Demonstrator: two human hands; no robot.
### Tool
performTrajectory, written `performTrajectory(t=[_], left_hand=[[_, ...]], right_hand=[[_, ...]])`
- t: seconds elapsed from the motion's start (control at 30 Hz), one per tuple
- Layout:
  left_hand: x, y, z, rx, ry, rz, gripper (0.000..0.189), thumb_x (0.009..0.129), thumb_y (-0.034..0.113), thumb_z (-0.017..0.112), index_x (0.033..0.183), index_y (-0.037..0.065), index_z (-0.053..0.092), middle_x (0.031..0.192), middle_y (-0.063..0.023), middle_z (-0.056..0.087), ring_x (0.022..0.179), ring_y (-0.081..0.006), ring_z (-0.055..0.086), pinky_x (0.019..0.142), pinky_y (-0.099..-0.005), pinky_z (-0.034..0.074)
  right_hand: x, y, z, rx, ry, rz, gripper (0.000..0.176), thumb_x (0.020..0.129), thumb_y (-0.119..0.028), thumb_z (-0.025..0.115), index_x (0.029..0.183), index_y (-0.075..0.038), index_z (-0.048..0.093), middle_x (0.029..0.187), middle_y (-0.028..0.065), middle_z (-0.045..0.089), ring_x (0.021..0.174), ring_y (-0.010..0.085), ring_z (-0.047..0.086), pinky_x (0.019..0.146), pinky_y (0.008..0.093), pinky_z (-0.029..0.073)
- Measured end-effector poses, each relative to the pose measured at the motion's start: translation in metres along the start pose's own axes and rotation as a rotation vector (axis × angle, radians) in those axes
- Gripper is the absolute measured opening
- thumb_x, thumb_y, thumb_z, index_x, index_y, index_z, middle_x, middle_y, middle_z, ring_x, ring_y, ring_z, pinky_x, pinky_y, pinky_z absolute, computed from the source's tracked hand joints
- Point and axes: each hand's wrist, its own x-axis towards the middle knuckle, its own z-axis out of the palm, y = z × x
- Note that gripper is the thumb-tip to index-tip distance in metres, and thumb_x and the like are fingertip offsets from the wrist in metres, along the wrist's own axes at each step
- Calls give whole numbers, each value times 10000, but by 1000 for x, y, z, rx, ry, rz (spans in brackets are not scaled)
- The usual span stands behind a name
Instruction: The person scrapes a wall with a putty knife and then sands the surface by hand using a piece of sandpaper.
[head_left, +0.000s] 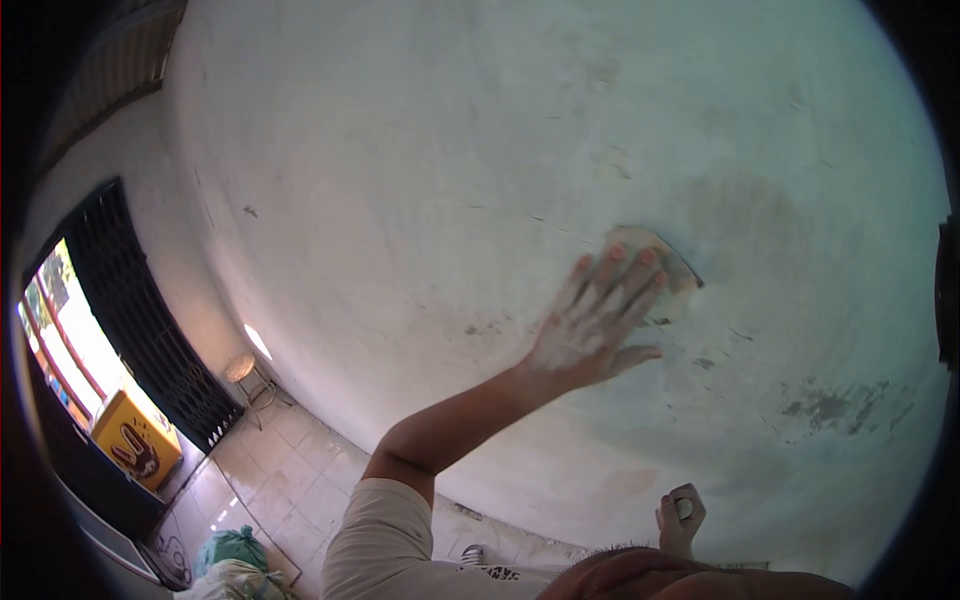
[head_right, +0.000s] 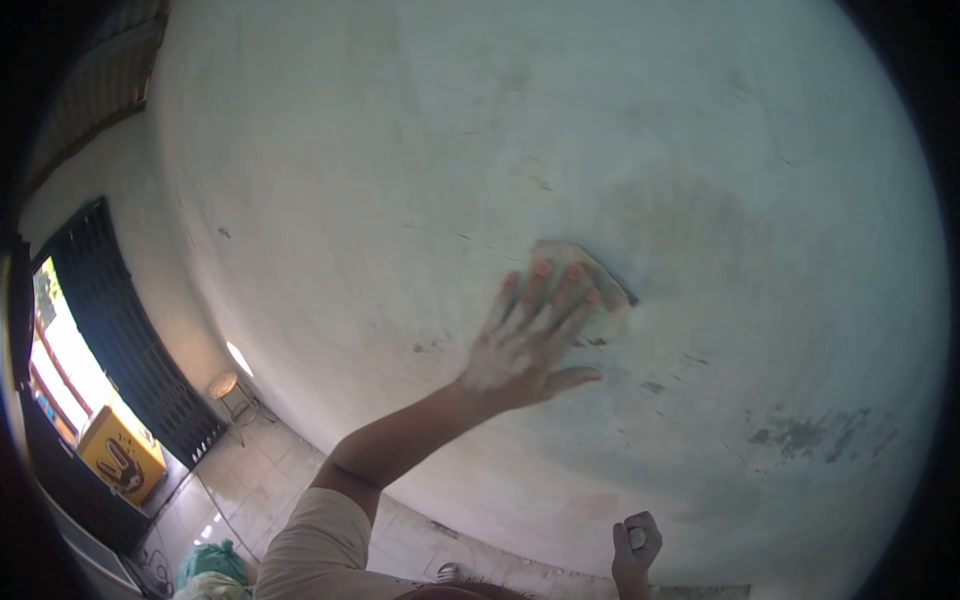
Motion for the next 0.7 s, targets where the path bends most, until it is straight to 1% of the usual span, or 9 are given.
performTrajectory(t=[0.07, 0.1, 0.13, 0.23, 0.37, 0.47, 0.57, 0.63, 0.7], left_hand=[[-20, -46, -24, 61, 30, -135, 1035, 744, 558, 709, 1492, 26, 232, 1561, -256, 108, 1427, -492, 74, 1079, -687, 143], [-30, -75, -39, 73, 58, -241, 1043, 742, 548, 716, 1495, 21, 222, 1562, -259, 98, 1428, -493, 67, 1076, -695, 131], [-41, -104, -54, 95, 103, -339, 1050, 750, 520, 722, 1494, -3, 199, 1564, -261, 83, 1428, -494, 58, 1069, -709, 104], [-87, -185, -87, 206, 169, -634, 1000, 835, 479, 659, 1491, -51, 120, 1547, -295, 95, 1431, -471, 101, 1117, -631, 110], [-160, -257, -101, 204, 175, -792, 942, 887, 504, 587, 1484, -59, 124, 1541, -301, 111, 1429, -466, 114, 1128, -605, 128], [-212, -292, -91, 185, 241, -843, 958, 878, 530, 584, 1465, -90, 150, 1527, -329, 114, 1404, -514, 138, 1108, -620, 178], [-261, -304, -68, 156, 289, -927, 934, 886, 448, 607, 1466, -100, 123, 1528, -332, 102, 1402, -523, 132, 1123, -588, 184], [-284, -286, -47, 114, 237, -953, 954, 874, 391, 625, 1462, -121, 75, 1543, -321, 13, 1429, -490, 51, 1142, -561, 165], [-300, -253, -31, 2, 118, -993, 1009, 866, 449, 621, 1459, -128, 45, 1544, -318, -43, 1439, -460, -59, 1155, -555, 90]], right_hand=[[23, -41, 36, 39, 10, -152, 195, 845, -40, 610, 702, -43, 478, 735, 31, 484, 612, 88, 441, 516, 248, 347], [30, -52, 56, 137, 10, -185, 151, 791, -38, 636, 724, -45, 501, 702, 79, 522, 621, 150, 505, 561, 287, 404], [38, -60, 74, 194, -44, -136, 146, 795, -41, 634, 732, -44, 502, 707, 78, 526, 603, 145, 507, 546, 281, 405], [52, -75, 124, 349, -163, -1, 119, 820, -52, 612, 767, -42, 506, 685, 62, 529, 489, 114, 489, 455, 248, 382], [67, -69, 166, 254, -148, 1, 118, 838, -73, 594, 768, -51, 502, 574, 26, 475, 431, 99, 452, 406, 242, 345], [75, -53, 173, 191, -138, 20, 142, 905, -98, 568, 811, -60, 468, 613, 26, 454, 459, 107, 429, 436, 250, 348], [79, -45, 186, 164, -25, -36, 140, 904, -121, 566, 818, -70, 467, 593, 13, 432, 466, 99, 416, 423, 248, 336], [81, -38, 190, 144, 34, -48, 158, 909, -146, 571, 819, -77, 461, 589, 9, 427, 457, 100, 406, 405, 249, 324], [80, -39, 193, 187, 86, -1, 168, 912, -157, 574, 817, -80, 458, 591, 12, 429, 452, 104, 404, 395, 255, 324]])
